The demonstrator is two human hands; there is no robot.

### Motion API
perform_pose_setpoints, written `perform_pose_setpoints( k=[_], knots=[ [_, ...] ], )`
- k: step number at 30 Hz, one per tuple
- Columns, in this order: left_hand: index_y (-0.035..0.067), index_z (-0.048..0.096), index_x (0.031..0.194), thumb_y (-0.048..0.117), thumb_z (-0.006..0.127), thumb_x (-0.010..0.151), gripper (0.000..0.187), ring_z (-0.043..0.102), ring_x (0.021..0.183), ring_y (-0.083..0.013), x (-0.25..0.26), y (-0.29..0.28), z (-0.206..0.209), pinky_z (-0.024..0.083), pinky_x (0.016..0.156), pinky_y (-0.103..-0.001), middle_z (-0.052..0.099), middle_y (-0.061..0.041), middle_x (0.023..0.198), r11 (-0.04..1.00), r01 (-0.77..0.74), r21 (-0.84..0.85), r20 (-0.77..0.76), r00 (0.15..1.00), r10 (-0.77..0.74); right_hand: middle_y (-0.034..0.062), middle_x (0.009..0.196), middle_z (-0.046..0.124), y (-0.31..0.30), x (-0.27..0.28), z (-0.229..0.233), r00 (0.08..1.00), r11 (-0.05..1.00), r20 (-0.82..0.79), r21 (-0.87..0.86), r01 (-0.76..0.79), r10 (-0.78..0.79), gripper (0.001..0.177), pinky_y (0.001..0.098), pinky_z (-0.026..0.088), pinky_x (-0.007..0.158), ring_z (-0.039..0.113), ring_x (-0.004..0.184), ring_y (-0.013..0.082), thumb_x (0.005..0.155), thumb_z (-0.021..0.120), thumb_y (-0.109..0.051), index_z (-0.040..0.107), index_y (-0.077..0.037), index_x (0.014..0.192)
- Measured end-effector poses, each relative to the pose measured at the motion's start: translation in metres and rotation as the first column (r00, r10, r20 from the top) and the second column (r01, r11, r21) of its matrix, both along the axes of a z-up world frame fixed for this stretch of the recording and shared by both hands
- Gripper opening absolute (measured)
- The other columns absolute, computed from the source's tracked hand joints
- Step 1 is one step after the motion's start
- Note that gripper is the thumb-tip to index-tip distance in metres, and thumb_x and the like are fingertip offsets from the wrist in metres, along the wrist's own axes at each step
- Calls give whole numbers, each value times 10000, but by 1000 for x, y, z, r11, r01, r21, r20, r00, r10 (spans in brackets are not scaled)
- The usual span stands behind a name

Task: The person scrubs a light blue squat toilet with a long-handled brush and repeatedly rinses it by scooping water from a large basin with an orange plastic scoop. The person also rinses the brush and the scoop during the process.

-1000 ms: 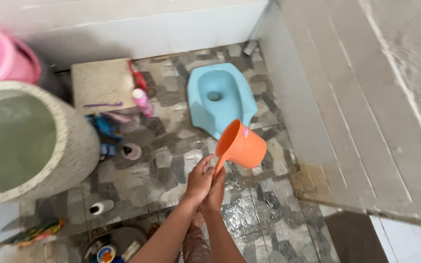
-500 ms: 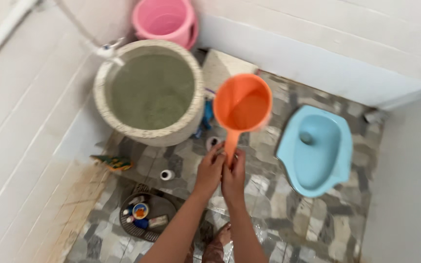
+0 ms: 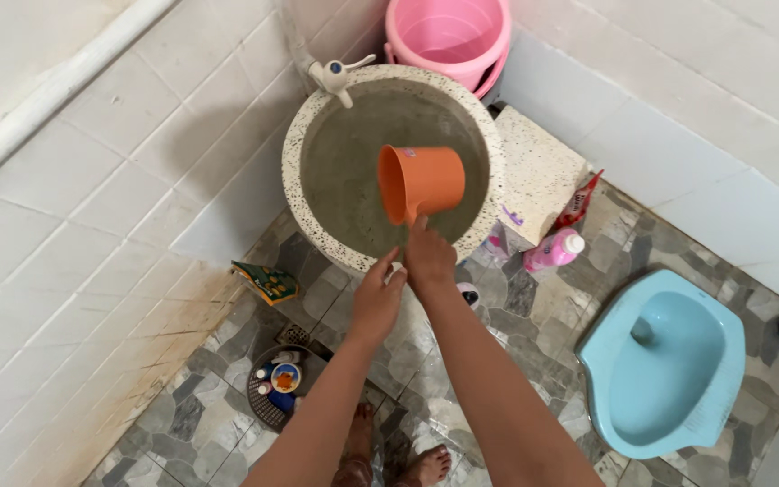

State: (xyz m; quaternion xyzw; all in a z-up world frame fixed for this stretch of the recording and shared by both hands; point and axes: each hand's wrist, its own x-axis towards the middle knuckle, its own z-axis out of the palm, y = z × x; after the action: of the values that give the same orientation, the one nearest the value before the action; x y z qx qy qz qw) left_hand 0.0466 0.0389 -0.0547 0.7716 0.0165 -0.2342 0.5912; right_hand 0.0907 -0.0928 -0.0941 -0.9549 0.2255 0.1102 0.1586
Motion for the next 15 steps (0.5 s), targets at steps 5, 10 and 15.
perform_pose_setpoints(
  k=[5,10,15],
  knots=[
    [136,553,1461,224,537,970,500,580,1330,-247,3,11,-32,461,1065,-357,605,-129,1446,1000,-21,-7,-40,999,20,196,1033,751,7,29,-49,990,964,-15,-227,-138,139,384,428,613,779,758,945,321,958,649,-176,550,27,1269],
    [139,573,1457,219,543,963,502,654,1235,-239,17,24,-26,486,1021,-329,662,-140,1354,998,-60,-26,-44,997,59,167,1030,745,18,46,-52,985,989,-110,-60,-138,131,231,449,594,761,738,951,317,866,713,-208,733,-86,1061],
    [148,599,1449,222,532,966,493,686,1139,-277,22,31,-16,501,983,-335,718,-148,1286,999,-20,26,-138,990,23,166,683,686,6,28,-26,962,784,-51,568,249,-269,257,360,517,466,672,519,260,910,718,-320,639,-77,878]
  ],
)
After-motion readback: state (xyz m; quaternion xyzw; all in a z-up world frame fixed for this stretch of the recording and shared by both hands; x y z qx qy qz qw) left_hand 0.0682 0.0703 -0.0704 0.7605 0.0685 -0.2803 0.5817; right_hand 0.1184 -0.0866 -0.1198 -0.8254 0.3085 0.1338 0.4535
